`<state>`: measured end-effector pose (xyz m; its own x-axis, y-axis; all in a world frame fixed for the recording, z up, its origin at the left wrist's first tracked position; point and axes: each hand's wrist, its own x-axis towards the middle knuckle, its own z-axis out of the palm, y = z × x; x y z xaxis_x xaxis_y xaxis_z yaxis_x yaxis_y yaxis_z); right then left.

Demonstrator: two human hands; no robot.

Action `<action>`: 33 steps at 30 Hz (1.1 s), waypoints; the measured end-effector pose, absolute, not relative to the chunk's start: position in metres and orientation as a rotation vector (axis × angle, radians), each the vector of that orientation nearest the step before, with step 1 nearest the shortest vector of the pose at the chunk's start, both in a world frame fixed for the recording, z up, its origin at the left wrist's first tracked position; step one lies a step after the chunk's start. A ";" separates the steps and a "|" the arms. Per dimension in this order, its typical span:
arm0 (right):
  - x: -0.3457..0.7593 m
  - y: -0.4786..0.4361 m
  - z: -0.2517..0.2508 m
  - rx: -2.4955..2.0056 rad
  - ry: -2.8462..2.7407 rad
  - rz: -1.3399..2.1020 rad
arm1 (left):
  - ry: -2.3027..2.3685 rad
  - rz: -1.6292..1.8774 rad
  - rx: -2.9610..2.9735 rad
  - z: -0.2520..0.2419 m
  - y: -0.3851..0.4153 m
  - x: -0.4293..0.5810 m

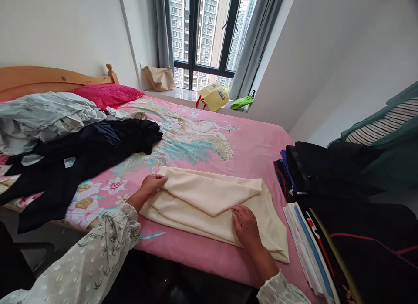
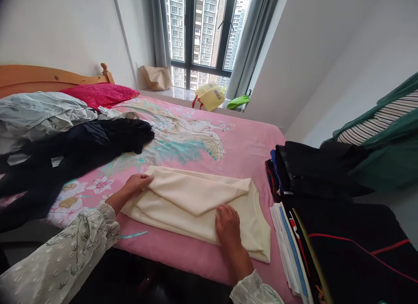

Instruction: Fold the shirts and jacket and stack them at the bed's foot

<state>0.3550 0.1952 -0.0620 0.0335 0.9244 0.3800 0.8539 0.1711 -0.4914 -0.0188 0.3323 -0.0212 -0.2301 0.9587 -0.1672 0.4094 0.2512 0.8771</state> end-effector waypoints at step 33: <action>0.461 0.304 -0.039 -2.103 -1.850 0.122 | 1.780 0.108 2.560 -0.063 0.329 0.028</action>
